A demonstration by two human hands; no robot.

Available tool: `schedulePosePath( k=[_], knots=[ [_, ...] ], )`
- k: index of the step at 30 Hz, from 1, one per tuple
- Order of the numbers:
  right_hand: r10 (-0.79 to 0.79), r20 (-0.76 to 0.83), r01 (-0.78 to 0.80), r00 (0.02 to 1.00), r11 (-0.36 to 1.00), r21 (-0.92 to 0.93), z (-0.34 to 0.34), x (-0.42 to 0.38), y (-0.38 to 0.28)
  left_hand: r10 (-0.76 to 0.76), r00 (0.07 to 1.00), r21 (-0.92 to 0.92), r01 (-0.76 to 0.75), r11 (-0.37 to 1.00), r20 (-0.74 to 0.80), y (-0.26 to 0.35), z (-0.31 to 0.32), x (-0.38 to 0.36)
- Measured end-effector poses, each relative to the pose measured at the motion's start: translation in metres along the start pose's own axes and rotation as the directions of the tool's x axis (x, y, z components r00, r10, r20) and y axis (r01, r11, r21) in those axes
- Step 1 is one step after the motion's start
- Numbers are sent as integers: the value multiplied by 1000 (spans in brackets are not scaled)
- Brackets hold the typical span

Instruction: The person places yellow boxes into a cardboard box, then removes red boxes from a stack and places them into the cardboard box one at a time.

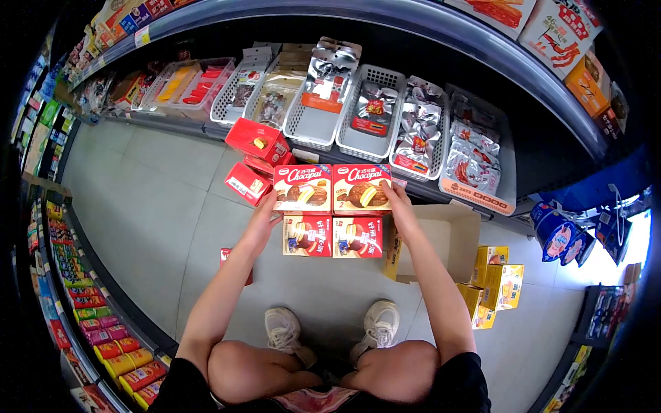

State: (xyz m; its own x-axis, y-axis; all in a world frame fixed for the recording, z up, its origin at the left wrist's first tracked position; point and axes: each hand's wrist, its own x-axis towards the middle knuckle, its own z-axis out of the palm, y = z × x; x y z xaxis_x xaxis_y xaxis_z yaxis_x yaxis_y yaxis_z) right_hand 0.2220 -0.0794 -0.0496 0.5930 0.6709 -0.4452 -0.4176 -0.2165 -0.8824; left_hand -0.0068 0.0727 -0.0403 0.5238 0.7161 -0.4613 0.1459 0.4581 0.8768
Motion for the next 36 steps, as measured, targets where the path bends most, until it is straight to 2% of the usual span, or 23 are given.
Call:
schedulePosePath(
  k=[8,15,21,23,24,26,28,30,32,33,34,35,36],
  knots=[
    [11,37,-12,999,1000,8,0,-4,-4,34,998,-2,-34,999,58,3,2,-2],
    [8,30,-7,1000,1000,-9,-1,-3,-5,28,999,-35,-26,999,34,2,-1,-2],
    [18,24,-19,1000,999,46,-5,-11,-19,48,998,-97,-44,994,36,6,-7,-4],
    [15,110,-25,994,996,89,-11,-13,-24,25,995,-96,-16,995,92,11,-11,-8],
    [16,121,-21,992,999,44,-12,-16,-30,25,995,-95,-17,995,92,14,-14,-9],
    [32,132,-35,991,999,20,-14,-19,-35,-11,977,59,-2,998,211,19,-19,-12],
    [49,144,-49,988,999,-5,-17,-20,-35,-12,971,61,-3,998,239,22,-18,-16],
    [26,222,-24,975,1000,-13,-23,-17,-34,-6,964,61,-10,998,266,24,-18,-20],
    [28,263,-17,964,999,-42,-27,-20,-37,314,922,309,-374,874,228,25,-20,-29],
    [38,298,-18,954,997,-70,-29,-22,-39,320,920,315,-381,870,227,31,-17,-40],
    [71,303,-52,950,996,-69,-30,-22,-40,525,823,485,-558,674,217,38,-12,-55],
    [66,307,-51,950,997,-57,-29,-23,-41,692,677,630,-657,414,251,39,-9,-67],
    [85,293,-67,952,995,-71,-27,-25,-44,777,559,729,-654,200,288,32,-8,-75]
  ],
)
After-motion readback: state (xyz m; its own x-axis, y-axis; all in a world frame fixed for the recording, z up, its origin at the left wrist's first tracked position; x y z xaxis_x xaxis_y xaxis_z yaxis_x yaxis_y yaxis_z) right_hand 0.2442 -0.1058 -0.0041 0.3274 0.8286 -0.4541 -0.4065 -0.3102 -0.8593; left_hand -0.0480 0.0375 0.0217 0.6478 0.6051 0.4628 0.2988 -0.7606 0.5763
